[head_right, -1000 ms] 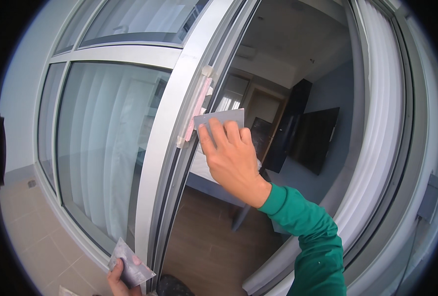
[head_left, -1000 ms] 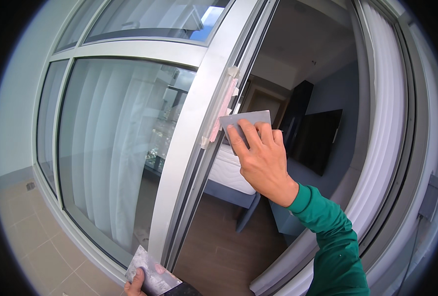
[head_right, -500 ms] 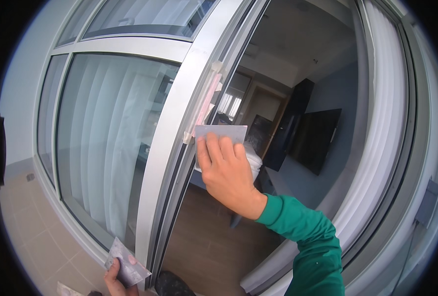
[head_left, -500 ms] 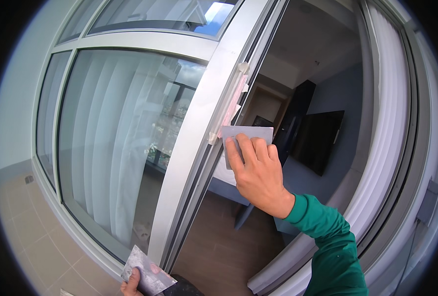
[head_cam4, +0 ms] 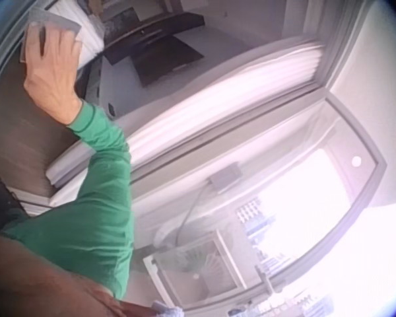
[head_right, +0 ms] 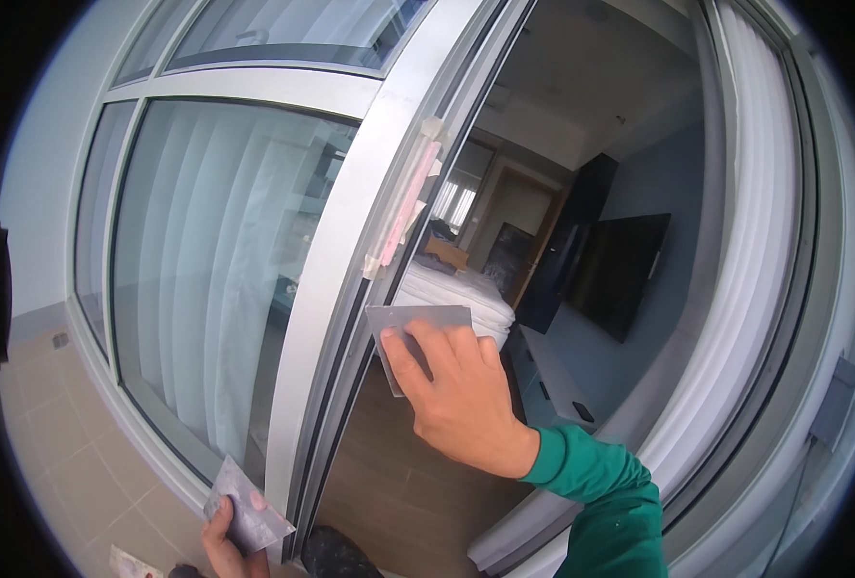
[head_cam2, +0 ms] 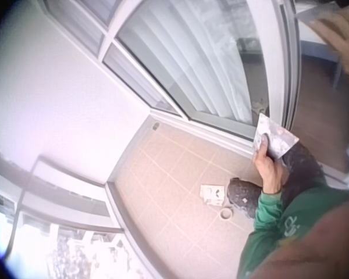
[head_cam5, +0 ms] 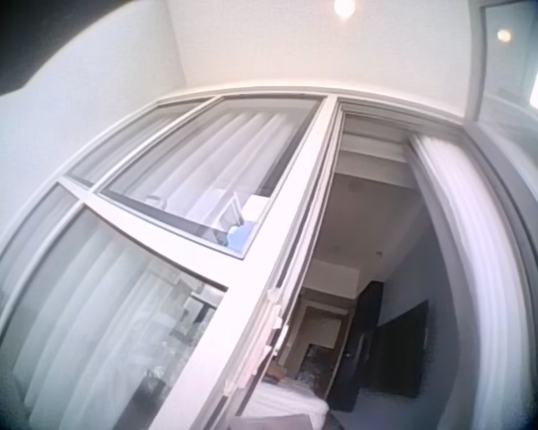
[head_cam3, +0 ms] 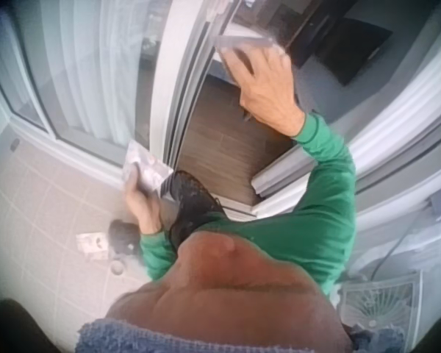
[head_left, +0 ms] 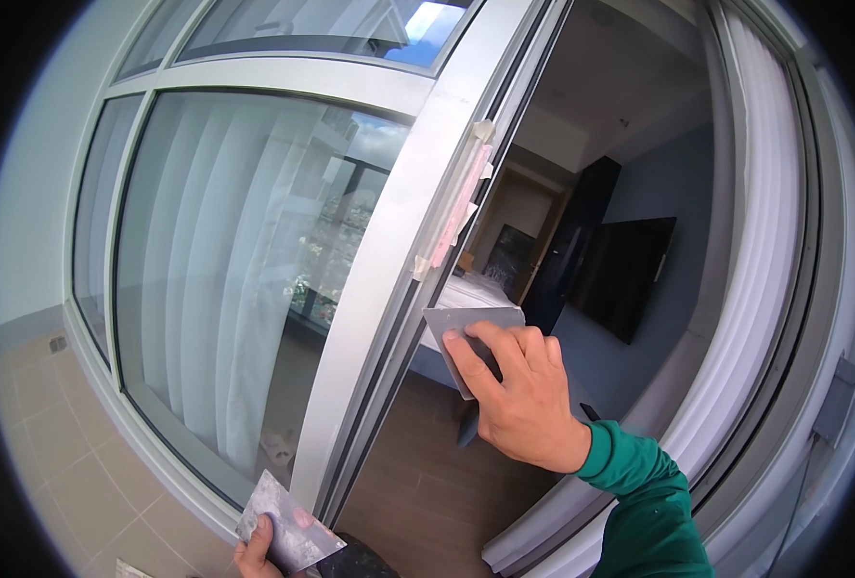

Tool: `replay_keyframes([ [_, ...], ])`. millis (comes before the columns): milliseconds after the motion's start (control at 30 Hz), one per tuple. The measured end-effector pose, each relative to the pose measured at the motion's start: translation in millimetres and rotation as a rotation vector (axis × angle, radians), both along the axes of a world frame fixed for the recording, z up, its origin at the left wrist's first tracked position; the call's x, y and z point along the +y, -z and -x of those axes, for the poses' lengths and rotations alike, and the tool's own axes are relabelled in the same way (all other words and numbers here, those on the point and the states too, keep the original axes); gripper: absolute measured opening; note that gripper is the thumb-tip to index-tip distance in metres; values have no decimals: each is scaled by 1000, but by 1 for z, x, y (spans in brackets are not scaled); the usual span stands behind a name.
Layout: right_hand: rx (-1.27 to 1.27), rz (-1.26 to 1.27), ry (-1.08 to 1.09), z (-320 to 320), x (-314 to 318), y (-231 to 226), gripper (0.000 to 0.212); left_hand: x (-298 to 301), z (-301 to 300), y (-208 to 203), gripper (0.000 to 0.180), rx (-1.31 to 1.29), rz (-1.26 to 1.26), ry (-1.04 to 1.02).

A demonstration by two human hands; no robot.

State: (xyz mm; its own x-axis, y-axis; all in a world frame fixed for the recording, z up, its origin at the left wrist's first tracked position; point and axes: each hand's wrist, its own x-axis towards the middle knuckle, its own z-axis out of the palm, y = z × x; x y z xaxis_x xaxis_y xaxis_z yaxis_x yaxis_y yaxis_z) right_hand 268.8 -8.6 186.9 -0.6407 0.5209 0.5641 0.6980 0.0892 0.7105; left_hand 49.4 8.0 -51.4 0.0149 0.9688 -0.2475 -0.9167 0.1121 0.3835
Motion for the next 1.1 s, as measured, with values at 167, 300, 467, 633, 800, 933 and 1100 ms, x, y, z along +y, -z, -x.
replay_keyframes([
  [167, 462, 465, -326, 4, -25, 49, 52, 26, -8, -17, 31, -33, -233, -65],
  [300, 1167, 757, -516, 6, -29, 104, 33, 44, -37, -43, 32, -113, -258, 90],
  [467, 1334, 558, -664, 22, -5, 148, 32, 46, -59, -63, 25, -18, -260, -7],
  [633, 1121, 644, -581, -4, -3, 155, 30, 52, -55, -62, 26, 40, -304, -75],
  [800, 1008, 534, -394, -49, -8, 114, 30, 47, -45, -62, 29, 26, -301, -57],
  [933, 1073, 386, -576, -59, -1, 78, 28, 44, -34, -57, 29, 125, -312, -157],
  [1100, 572, 399, -588, -55, 3, 70, 33, 49, -24, -66, 26, 240, -420, -219],
])
